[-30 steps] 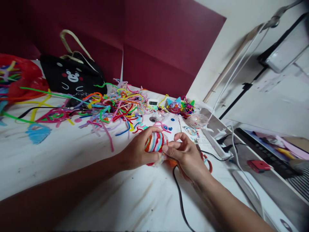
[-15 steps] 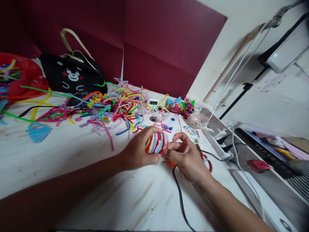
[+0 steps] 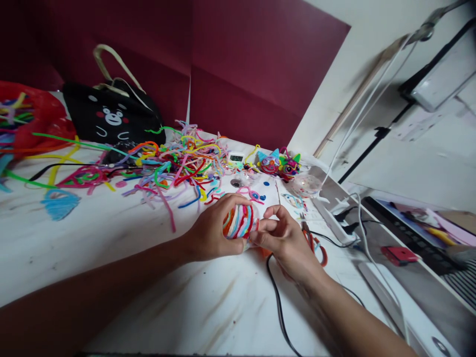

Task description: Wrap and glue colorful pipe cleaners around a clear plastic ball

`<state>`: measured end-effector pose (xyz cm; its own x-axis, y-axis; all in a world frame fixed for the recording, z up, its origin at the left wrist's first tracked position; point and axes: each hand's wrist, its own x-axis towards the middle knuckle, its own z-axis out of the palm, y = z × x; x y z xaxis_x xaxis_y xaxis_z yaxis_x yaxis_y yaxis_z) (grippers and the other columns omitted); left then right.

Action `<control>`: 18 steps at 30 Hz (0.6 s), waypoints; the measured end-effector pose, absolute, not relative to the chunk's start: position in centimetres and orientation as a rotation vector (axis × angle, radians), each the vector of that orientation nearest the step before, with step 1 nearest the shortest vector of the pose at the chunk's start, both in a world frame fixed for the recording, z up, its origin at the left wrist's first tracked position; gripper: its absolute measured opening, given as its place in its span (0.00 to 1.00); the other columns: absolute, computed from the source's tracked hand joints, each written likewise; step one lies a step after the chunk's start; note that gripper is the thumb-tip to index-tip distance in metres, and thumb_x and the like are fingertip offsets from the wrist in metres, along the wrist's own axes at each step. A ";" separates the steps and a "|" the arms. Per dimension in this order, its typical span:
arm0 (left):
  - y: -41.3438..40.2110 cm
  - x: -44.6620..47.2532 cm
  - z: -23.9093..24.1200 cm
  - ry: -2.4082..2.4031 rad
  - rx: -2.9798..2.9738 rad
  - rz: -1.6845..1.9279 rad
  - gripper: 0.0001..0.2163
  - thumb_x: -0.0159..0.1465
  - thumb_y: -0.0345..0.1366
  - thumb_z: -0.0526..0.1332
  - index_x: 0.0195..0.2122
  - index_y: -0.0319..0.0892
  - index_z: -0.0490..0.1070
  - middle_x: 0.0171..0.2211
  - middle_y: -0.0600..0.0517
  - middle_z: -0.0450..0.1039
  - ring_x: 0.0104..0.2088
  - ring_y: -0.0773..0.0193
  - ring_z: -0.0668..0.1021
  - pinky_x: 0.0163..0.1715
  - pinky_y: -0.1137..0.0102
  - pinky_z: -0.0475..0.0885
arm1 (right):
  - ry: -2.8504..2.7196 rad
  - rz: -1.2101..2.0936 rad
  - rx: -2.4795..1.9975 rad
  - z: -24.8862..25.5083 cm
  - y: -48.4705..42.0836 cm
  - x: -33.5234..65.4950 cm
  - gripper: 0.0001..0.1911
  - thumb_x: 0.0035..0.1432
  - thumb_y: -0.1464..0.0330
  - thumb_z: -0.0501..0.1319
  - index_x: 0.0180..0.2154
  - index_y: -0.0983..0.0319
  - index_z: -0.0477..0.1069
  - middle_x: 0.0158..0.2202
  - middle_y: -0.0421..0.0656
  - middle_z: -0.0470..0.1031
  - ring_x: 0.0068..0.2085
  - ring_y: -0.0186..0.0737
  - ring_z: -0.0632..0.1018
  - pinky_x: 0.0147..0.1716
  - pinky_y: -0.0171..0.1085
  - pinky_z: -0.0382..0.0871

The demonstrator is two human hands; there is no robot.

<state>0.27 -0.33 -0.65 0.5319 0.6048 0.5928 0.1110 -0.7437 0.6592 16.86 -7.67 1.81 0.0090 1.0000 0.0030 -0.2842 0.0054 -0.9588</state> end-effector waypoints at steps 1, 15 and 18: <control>-0.3 0.2 -0.6 0.585 2.217 1.145 0.30 0.47 0.28 0.65 0.54 0.43 0.65 0.55 0.43 0.70 0.57 0.46 0.73 0.58 0.54 0.66 | -0.977 1.326 -0.975 1.7 -7.7 16.8 0.31 0.37 0.72 0.78 0.36 0.57 0.60 0.23 0.32 0.79 0.23 0.32 0.78 0.27 0.32 0.72; 1.7 0.7 -2.9 0.464 1.774 1.120 0.36 0.54 0.40 0.73 0.61 0.45 0.58 0.61 0.40 0.66 0.59 0.48 0.74 0.58 0.58 0.70 | -0.634 1.268 -0.830 0.5 -6.5 17.7 0.26 0.39 0.73 0.78 0.36 0.57 0.65 0.25 0.29 0.78 0.28 0.32 0.80 0.34 0.37 0.81; 1.6 0.7 -2.7 0.495 1.738 1.159 0.36 0.53 0.39 0.73 0.60 0.42 0.59 0.59 0.39 0.69 0.57 0.48 0.75 0.56 0.58 0.71 | -0.654 1.288 -0.829 0.3 -6.7 17.3 0.26 0.39 0.72 0.78 0.36 0.57 0.66 0.24 0.29 0.77 0.28 0.31 0.80 0.36 0.38 0.81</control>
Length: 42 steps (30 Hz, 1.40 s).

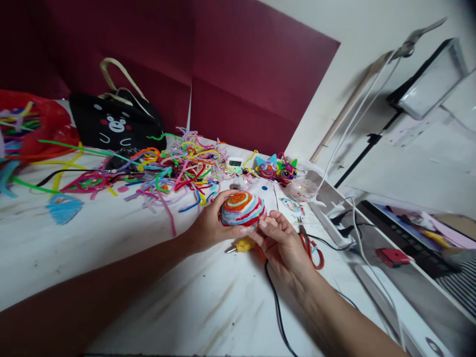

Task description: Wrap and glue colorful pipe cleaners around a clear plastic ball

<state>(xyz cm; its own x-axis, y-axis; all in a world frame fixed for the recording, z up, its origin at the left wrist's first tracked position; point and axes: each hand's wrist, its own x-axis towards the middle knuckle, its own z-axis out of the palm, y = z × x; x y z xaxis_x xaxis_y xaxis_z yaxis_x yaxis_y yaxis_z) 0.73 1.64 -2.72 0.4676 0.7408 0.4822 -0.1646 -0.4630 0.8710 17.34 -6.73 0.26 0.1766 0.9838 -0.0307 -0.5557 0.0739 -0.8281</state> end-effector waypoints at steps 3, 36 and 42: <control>1.5 0.6 -2.1 0.534 1.797 1.198 0.38 0.51 0.38 0.73 0.60 0.40 0.59 0.58 0.38 0.69 0.57 0.47 0.75 0.57 0.56 0.70 | -0.716 1.310 -0.853 0.1 -7.0 17.3 0.25 0.41 0.70 0.78 0.36 0.57 0.66 0.24 0.30 0.76 0.28 0.32 0.80 0.37 0.39 0.81; 4.4 -1.4 -0.9 0.423 0.660 0.727 0.34 0.69 0.58 0.40 0.57 0.32 0.67 0.43 0.35 0.81 0.40 0.42 0.84 0.44 0.51 0.78 | -1.081 0.926 -1.185 -1.2 -8.9 25.7 0.16 0.56 0.60 0.70 0.41 0.57 0.68 0.34 0.41 0.78 0.27 0.35 0.79 0.25 0.32 0.75; 4.5 -1.6 -1.0 0.413 0.677 0.663 0.34 0.69 0.58 0.40 0.59 0.33 0.65 0.46 0.34 0.80 0.44 0.37 0.83 0.39 0.52 0.80 | -1.108 0.873 -1.211 -1.3 -9.0 25.5 0.11 0.57 0.60 0.69 0.39 0.57 0.72 0.32 0.40 0.78 0.27 0.34 0.77 0.27 0.32 0.74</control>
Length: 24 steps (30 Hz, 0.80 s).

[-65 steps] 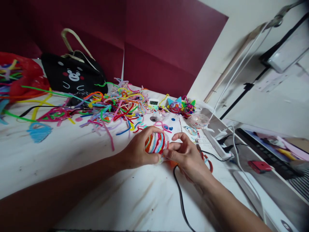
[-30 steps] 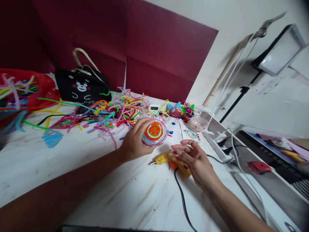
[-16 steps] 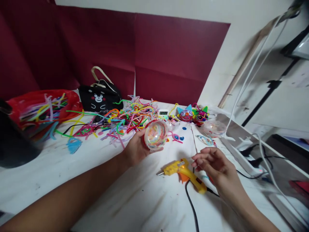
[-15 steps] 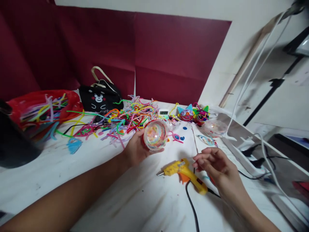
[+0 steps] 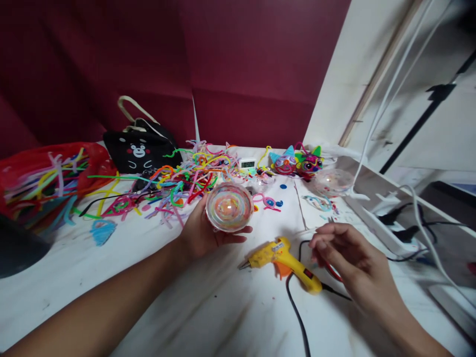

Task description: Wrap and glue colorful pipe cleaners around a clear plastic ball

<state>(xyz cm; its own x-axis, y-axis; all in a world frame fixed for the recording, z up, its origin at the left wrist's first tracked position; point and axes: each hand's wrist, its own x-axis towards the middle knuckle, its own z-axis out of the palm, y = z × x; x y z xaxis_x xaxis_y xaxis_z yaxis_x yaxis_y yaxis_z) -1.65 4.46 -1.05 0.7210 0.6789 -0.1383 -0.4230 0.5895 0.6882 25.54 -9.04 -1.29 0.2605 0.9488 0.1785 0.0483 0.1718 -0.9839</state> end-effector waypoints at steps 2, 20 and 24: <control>4.4 -1.8 -1.0 0.427 0.699 0.684 0.32 0.69 0.57 0.44 0.58 0.34 0.67 0.46 0.35 0.80 0.43 0.38 0.83 0.38 0.54 0.80 | -1.129 0.851 -1.224 -1.5 -9.1 25.6 0.09 0.59 0.60 0.67 0.38 0.57 0.74 0.29 0.39 0.76 0.26 0.34 0.76 0.27 0.31 0.72; 4.6 -2.4 -3.4 0.800 1.765 0.979 0.43 0.47 0.43 0.76 0.63 0.58 0.60 0.62 0.50 0.66 0.60 0.42 0.71 0.57 0.55 0.70 | -1.132 0.995 -1.218 -1.7 -9.8 25.6 0.06 0.63 0.61 0.64 0.37 0.56 0.74 0.28 0.38 0.75 0.26 0.32 0.74 0.27 0.31 0.70; 4.6 -2.8 -3.6 0.883 2.096 0.942 0.45 0.48 0.43 0.75 0.65 0.58 0.55 0.63 0.48 0.63 0.59 0.41 0.70 0.59 0.52 0.68 | -1.009 1.061 -1.214 -1.7 -9.8 24.9 0.06 0.62 0.63 0.66 0.39 0.56 0.73 0.27 0.40 0.77 0.29 0.34 0.77 0.29 0.32 0.72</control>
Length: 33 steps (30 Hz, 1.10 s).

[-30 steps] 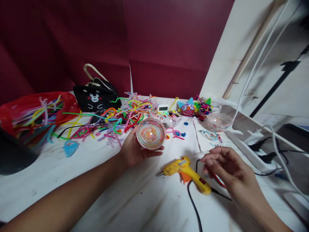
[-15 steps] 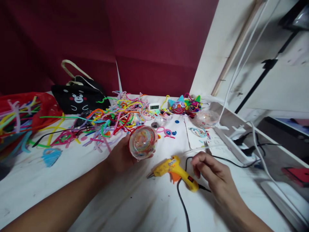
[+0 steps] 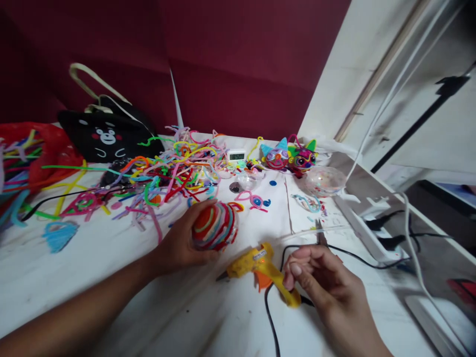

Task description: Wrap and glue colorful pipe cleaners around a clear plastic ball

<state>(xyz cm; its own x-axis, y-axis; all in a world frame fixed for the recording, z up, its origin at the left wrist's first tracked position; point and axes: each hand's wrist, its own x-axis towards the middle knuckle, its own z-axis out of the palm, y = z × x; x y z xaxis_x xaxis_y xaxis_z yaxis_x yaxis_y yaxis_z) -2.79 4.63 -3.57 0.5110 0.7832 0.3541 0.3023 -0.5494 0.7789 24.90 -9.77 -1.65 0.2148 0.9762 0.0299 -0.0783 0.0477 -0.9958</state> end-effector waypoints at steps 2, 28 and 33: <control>4.7 -2.9 -3.4 0.880 2.239 0.915 0.45 0.49 0.45 0.75 0.66 0.57 0.54 0.64 0.46 0.60 0.61 0.40 0.68 0.60 0.50 0.66 | -0.984 1.093 -1.205 -1.7 -9.7 24.8 0.08 0.59 0.63 0.68 0.40 0.57 0.73 0.29 0.41 0.78 0.30 0.35 0.78 0.31 0.33 0.73; 8.0 -4.9 0.8 1.091 2.268 0.879 0.24 0.68 0.50 0.56 0.58 0.39 0.67 0.47 0.42 0.76 0.44 0.54 0.80 0.40 0.65 0.76 | -1.632 0.881 -1.250 4.3 -0.9 23.6 0.05 0.62 0.66 0.62 0.37 0.57 0.65 0.30 0.37 0.68 0.27 0.32 0.69 0.26 0.32 0.65; 10.8 -4.7 -0.4 0.879 2.476 0.729 0.14 0.68 0.40 0.56 0.48 0.42 0.76 0.49 0.43 0.78 0.52 0.51 0.77 0.54 0.59 0.69 | -1.555 0.966 -1.150 4.0 3.0 23.8 0.11 0.56 0.65 0.66 0.35 0.57 0.63 0.27 0.35 0.69 0.26 0.33 0.70 0.25 0.34 0.68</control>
